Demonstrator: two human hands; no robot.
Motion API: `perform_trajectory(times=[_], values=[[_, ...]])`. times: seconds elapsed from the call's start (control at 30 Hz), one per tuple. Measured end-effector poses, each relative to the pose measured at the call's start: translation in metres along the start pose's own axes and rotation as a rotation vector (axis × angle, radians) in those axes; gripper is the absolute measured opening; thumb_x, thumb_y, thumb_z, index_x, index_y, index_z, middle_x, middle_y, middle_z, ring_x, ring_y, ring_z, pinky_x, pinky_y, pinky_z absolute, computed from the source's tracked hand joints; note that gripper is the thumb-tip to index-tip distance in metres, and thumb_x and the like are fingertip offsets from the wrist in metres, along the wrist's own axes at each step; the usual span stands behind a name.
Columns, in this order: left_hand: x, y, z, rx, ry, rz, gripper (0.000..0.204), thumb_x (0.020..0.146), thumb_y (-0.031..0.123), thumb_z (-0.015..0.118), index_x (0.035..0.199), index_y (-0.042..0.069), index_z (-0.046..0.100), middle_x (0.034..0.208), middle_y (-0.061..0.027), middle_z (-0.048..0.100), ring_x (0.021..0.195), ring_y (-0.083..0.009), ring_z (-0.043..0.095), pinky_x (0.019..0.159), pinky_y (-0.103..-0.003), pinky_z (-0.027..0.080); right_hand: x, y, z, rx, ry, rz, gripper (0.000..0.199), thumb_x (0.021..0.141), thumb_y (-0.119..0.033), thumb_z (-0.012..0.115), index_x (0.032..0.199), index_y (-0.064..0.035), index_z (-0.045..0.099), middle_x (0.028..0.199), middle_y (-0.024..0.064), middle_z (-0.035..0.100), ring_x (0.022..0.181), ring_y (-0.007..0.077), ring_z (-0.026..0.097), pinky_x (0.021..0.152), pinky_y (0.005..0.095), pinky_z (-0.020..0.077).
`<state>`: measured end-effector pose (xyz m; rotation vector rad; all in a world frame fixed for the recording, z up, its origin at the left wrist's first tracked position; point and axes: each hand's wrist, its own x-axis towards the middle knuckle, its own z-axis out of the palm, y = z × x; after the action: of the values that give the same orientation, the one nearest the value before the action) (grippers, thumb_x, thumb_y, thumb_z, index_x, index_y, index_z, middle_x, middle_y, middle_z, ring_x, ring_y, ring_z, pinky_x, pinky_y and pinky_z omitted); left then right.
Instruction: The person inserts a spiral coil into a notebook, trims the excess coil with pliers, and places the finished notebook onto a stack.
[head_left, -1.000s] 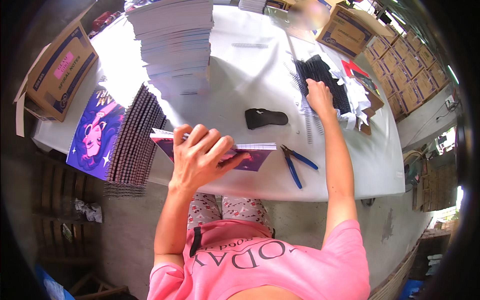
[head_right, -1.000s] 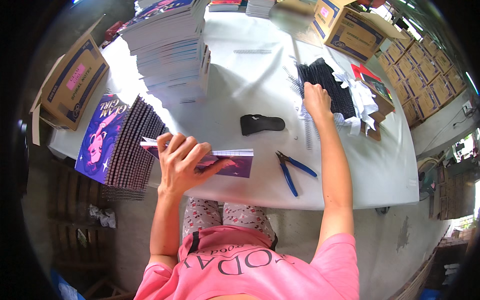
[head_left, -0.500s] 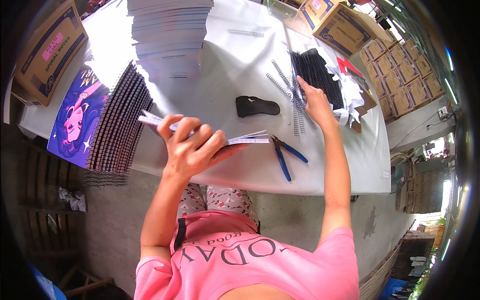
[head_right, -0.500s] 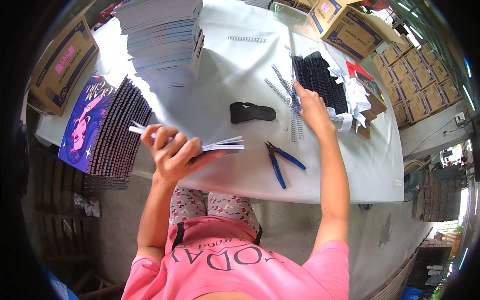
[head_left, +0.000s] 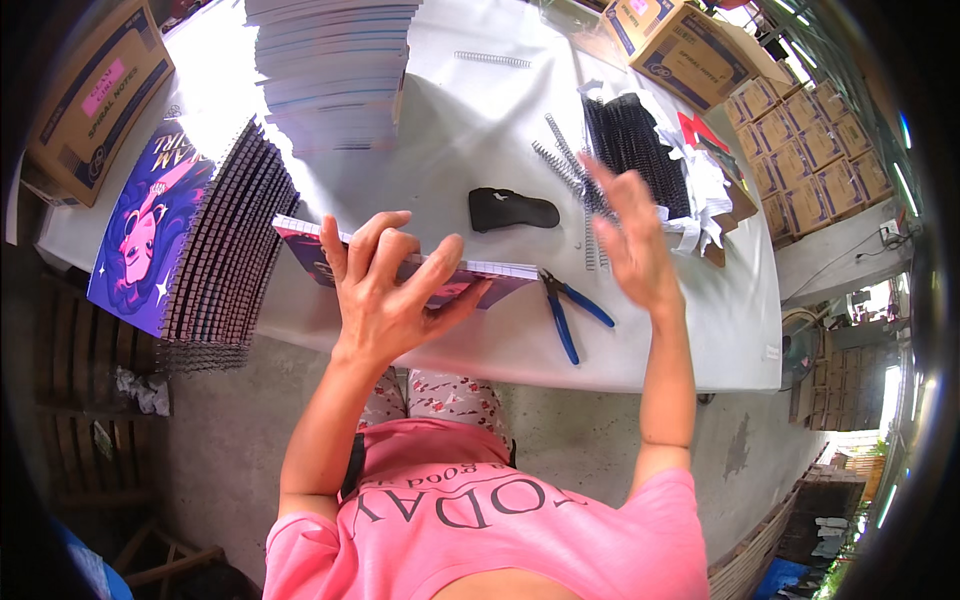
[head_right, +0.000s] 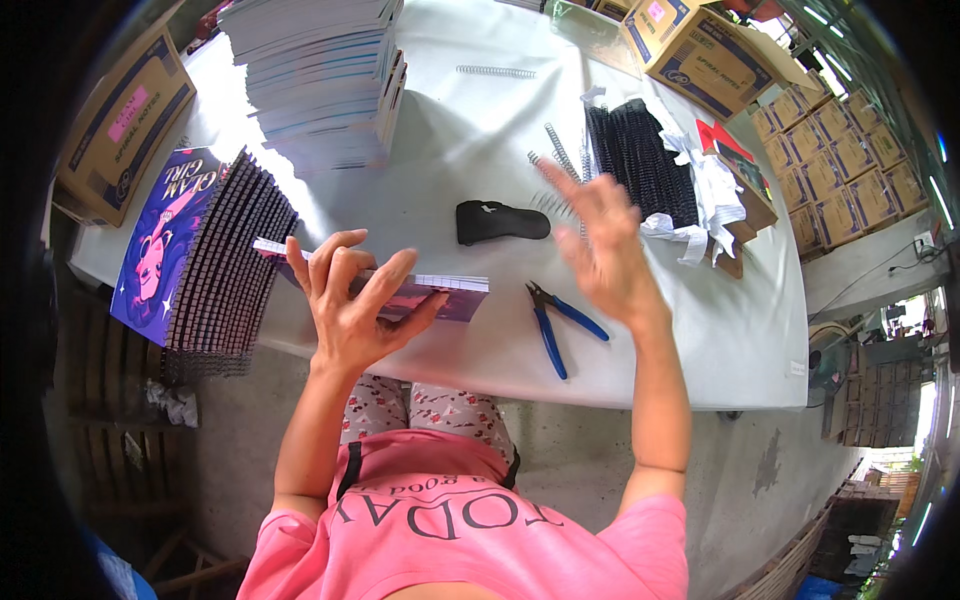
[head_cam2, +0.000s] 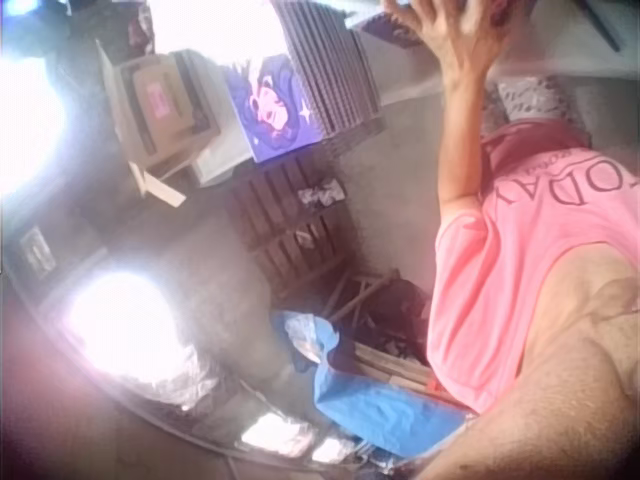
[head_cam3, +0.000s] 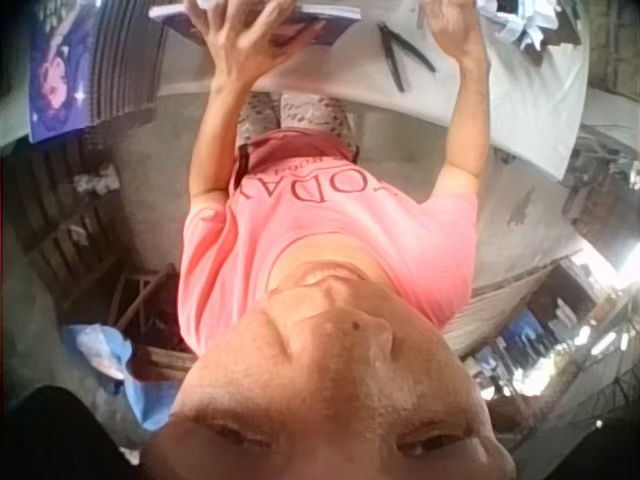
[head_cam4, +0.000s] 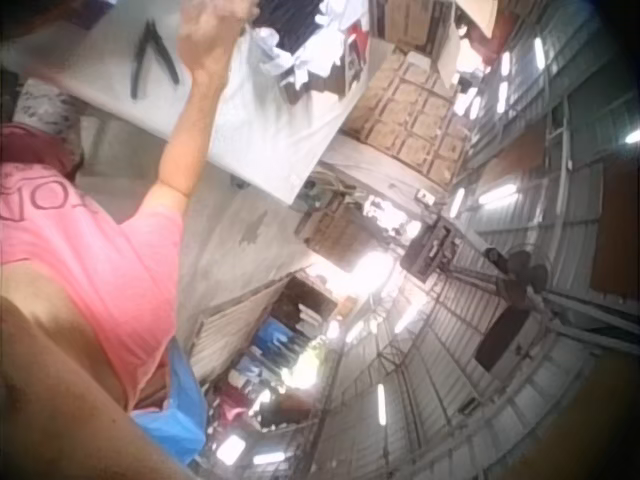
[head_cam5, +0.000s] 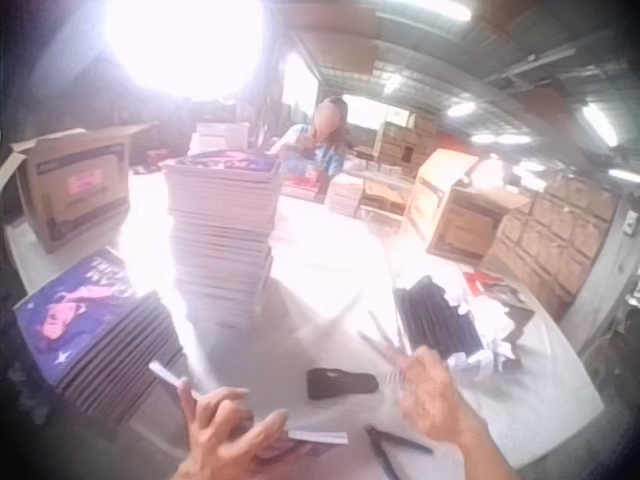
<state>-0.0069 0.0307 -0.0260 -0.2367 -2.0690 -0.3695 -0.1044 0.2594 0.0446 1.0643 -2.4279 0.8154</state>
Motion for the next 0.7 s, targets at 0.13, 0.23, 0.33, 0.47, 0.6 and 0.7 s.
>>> perform_trajectory(times=[0.13, 0.23, 0.33, 0.47, 0.6, 0.7], values=[[0.003, 0.005, 0.000, -0.025, -0.028, -0.029, 0.039, 0.058, 0.038, 0.079, 0.090, 0.020, 0.067, 0.082, -0.0014, 0.044, 0.104, -0.0238, 0.052, 0.112, -0.051, 0.005, -0.022, -0.023, 0.001, 0.270, -0.167, 0.096, 0.021, 0.086, -0.012, 0.057, 0.104, -0.0106, 0.067, 0.076, 0.0033, 0.046, 0.071, 0.0188, 0.048, 0.072, 0.0321, 0.0381], [0.002, 0.005, 0.001, -0.033, -0.030, -0.030, 0.038, 0.058, 0.038, 0.079, 0.089, 0.020, 0.067, 0.083, -0.0014, 0.045, 0.105, -0.0240, 0.052, 0.112, -0.052, 0.004, -0.028, -0.024, 0.014, 0.433, -0.040, 0.162, 0.017, 0.081, -0.009, 0.064, 0.097, -0.0105, 0.069, 0.078, 0.0020, 0.053, 0.069, 0.0168, 0.051, 0.068, 0.0291, 0.0391], [0.002, 0.007, 0.000, -0.023, -0.032, -0.039, 0.039, 0.058, 0.039, 0.078, 0.089, 0.019, 0.066, 0.083, -0.0016, 0.045, 0.107, -0.0245, 0.051, 0.112, -0.053, 0.004, -0.027, -0.025, 0.018, 0.449, 0.008, 0.077, 0.017, 0.078, -0.005, 0.066, 0.094, -0.0103, 0.070, 0.081, 0.0018, 0.059, 0.068, 0.0157, 0.053, 0.066, 0.0275, 0.0392], [0.003, 0.013, -0.001, 0.012, -0.027, -0.088, 0.039, 0.057, 0.040, 0.077, 0.086, 0.018, 0.063, 0.082, -0.0024, 0.045, 0.104, -0.0248, 0.050, 0.111, -0.054, 0.003, -0.027, -0.029, 0.012, 0.439, -0.115, 0.072, 0.014, 0.080, -0.006, 0.065, 0.093, -0.0103, 0.069, 0.079, 0.0008, 0.060, 0.070, 0.0151, 0.052, 0.067, 0.0278, 0.0368], [0.005, 0.021, -0.001, 0.034, -0.057, -0.162, 0.039, 0.057, 0.043, 0.076, 0.077, 0.017, 0.056, 0.079, -0.0046, 0.042, 0.093, -0.0253, 0.050, 0.109, -0.058, 0.006, -0.027, -0.025, 0.007, 0.296, -0.217, 0.040, 0.012, 0.083, -0.007, 0.063, 0.092, -0.0112, 0.069, 0.071, -0.0010, 0.057, 0.068, 0.0137, 0.051, 0.067, 0.0272, 0.0309], [0.005, 0.018, 0.003, 0.035, -0.021, -0.125, 0.040, 0.056, 0.042, 0.077, 0.076, 0.016, 0.055, 0.079, -0.0056, 0.042, 0.090, -0.0254, 0.049, 0.109, -0.058, 0.008, -0.023, -0.029, 0.005, 0.231, -0.221, -0.016, 0.013, 0.087, -0.011, 0.058, 0.093, -0.0077, 0.069, 0.065, 0.0002, 0.057, 0.061, 0.0136, 0.050, 0.070, 0.0290, 0.0354]])
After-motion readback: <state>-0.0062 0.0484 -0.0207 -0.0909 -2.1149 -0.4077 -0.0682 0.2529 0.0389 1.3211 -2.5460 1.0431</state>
